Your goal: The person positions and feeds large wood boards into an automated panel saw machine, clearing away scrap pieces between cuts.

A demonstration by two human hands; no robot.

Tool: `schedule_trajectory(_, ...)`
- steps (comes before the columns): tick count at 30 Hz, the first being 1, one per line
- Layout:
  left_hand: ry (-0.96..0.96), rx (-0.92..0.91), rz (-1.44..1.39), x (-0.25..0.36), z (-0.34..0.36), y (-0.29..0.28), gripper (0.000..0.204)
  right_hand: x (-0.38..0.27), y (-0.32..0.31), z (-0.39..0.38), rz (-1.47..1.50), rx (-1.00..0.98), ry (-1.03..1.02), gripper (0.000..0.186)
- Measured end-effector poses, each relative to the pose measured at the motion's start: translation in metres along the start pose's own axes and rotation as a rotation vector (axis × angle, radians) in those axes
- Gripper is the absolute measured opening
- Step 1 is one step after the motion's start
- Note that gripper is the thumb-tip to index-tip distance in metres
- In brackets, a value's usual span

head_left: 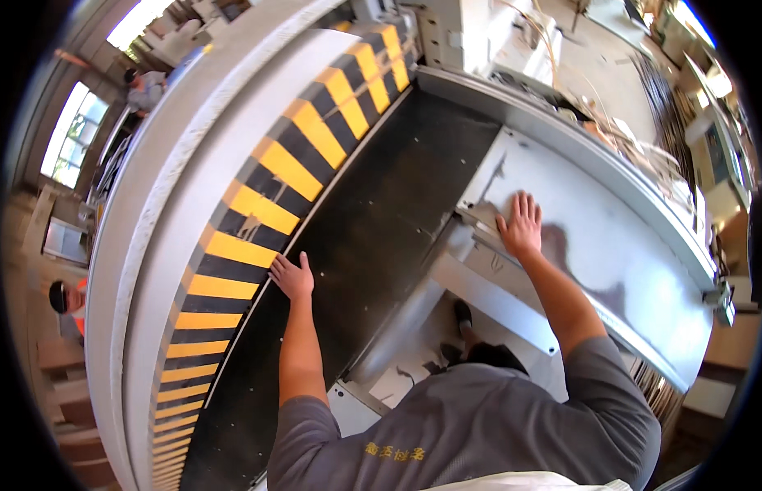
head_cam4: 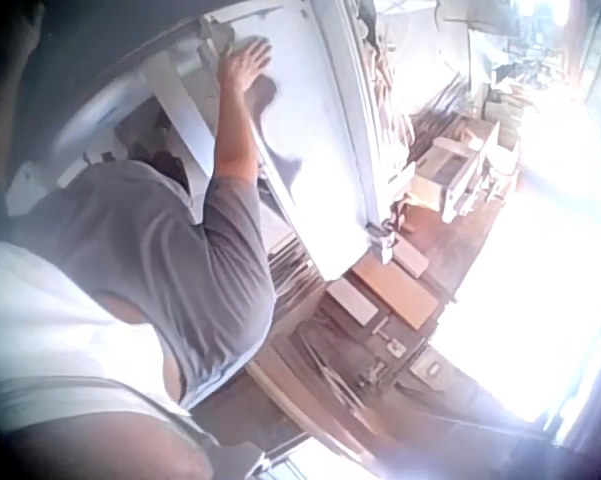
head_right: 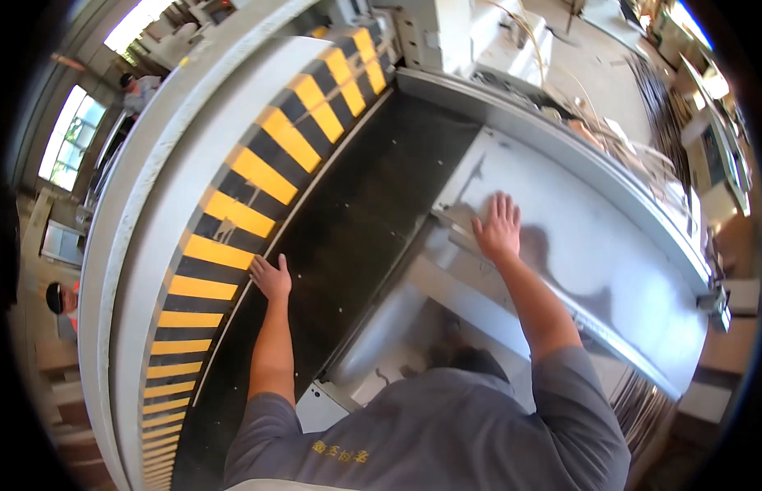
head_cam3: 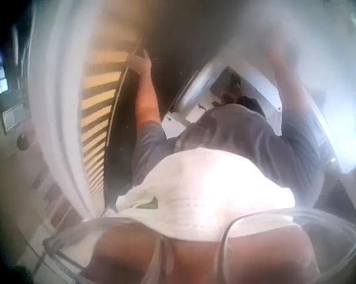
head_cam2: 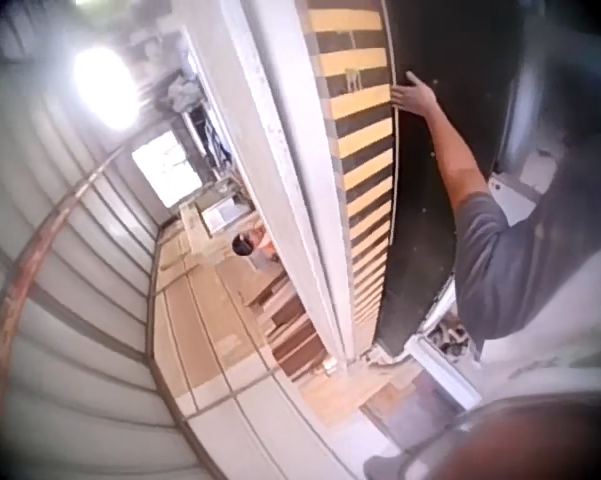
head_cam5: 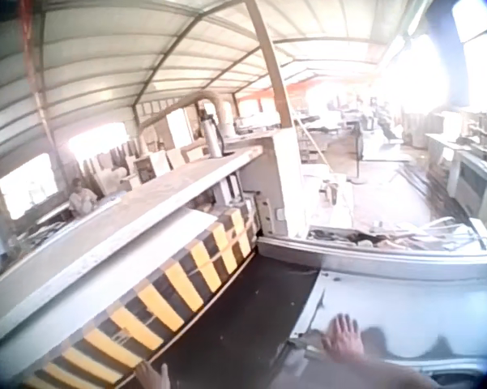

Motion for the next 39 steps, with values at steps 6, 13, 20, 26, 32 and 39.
schedule_trajectory(6, -0.036, -0.089, 0.044, 0.016, 0.0, 0.006, 0.094, 0.013, 0.005, 0.005, -0.036, 0.016, 0.008, 0.082)
schedule_trajectory(13, -0.062, -0.037, -0.014, 0.008, -0.008, 0.002, 0.092, 0.003, -0.002, 0.004, 0.009, 0.008, -0.007, 0.083)
schedule_trajectory(20, 0.124, 0.113, -0.038, 0.023, -0.054, 0.004, 0.082, 0.006, 0.003, -0.007, 0.03, 0.011, -0.014, 0.083)
schedule_trajectory(26, 0.266, 0.058, -0.175, 0.033, -0.133, -0.004, 0.064, 0.008, 0.003, -0.009, 0.057, 0.023, -0.044, 0.084)
schedule_trajectory(32, 0.27, 0.109, -0.255, 0.026, -0.204, -0.007, 0.056, 0.011, 0.0, 0.0, 0.077, -0.024, -0.073, 0.087)
schedule_trajectory(39, 0.21, 0.079, -0.226, -0.022, -0.278, -0.009, 0.053, 0.089, 0.008, 0.025, 0.103, -0.136, -0.341, 0.083)
Point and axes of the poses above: each hand's wrist, its own z-axis towards the middle knuckle, its own y-axis out of the palm, x = y × z, the point moved 4 cm from there along z, towards the middle knuckle, and after that the axes turned 11 degrees about -x, right-handed, at the moved point
